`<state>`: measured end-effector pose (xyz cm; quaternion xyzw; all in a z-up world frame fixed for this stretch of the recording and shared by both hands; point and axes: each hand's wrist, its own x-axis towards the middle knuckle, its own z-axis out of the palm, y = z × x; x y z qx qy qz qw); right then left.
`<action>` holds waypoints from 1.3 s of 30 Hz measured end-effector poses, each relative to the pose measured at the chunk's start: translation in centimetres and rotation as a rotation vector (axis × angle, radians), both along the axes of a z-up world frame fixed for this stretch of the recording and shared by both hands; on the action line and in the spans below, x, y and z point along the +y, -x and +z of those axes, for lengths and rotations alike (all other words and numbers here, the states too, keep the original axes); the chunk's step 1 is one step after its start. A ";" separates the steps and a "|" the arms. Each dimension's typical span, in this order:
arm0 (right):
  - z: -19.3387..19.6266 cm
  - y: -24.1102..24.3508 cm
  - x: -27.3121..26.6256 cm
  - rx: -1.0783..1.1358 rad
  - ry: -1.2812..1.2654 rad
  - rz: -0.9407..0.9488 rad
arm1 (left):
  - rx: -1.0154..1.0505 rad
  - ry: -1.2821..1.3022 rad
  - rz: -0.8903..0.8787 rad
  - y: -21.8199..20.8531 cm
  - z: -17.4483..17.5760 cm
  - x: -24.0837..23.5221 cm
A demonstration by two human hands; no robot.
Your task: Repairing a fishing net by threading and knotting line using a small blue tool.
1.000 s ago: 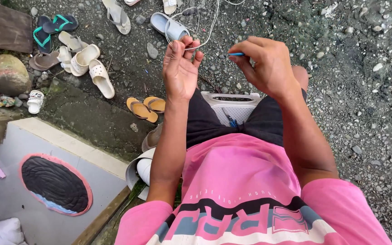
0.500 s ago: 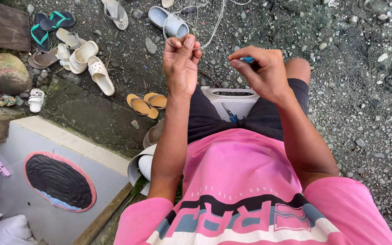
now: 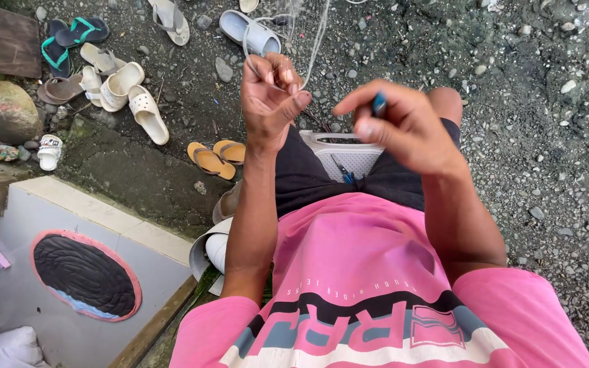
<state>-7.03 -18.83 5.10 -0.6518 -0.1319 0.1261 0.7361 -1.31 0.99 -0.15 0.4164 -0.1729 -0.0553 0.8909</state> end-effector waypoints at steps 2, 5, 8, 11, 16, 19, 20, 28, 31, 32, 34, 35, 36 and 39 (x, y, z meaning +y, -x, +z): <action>2.7 -0.3 0.8 -0.156 0.062 0.121 | -0.050 -0.063 0.038 0.2 1.2 -0.6; 4.2 -2.0 2.0 -0.548 0.425 0.150 | -0.051 -0.108 0.202 0.4 1.8 -1.5; 2.6 -4.5 2.7 -0.812 0.544 -0.223 | 0.083 -0.014 0.372 0.3 1.8 -1.9; 1.6 -6.5 3.4 -1.006 0.733 -0.293 | 0.138 0.017 0.443 0.4 1.1 -1.8; 0.1 -7.8 4.5 -1.003 0.656 -0.167 | 0.203 0.064 0.446 0.6 0.2 -1.4; -0.4 -8.3 4.7 -0.982 0.541 -0.155 | 0.215 0.127 0.377 0.6 0.1 -1.1; -0.5 -8.4 4.8 -0.985 0.543 -0.152 | 0.214 0.131 0.378 0.6 0.0 -1.0; -0.3 -8.8 5.9 -0.963 0.353 -0.127 | 0.294 0.422 0.051 -0.1 -1.0 -1.1; -0.8 -8.8 6.6 -1.050 0.429 -0.122 | 0.259 0.509 0.027 -0.2 -3.3 -1.0; -0.6 -8.8 7.1 -1.056 0.432 -0.123 | 0.252 0.511 0.024 -0.5 -3.9 -0.8; -0.5 -8.9 8.2 -1.225 0.427 -0.338 | 0.187 0.499 0.048 -0.9 -5.0 -0.3; -1.4 -8.4 8.6 -1.227 0.427 -0.338 | 0.184 0.500 0.047 -1.3 -4.7 0.0; -2.3 -7.9 8.9 -1.383 0.447 -0.364 | 0.449 1.076 -0.388 -1.8 -4.3 0.3; -0.2 -4.2 10.4 -1.605 0.395 -0.252 | 0.437 0.982 -0.326 -1.1 -1.6 -0.3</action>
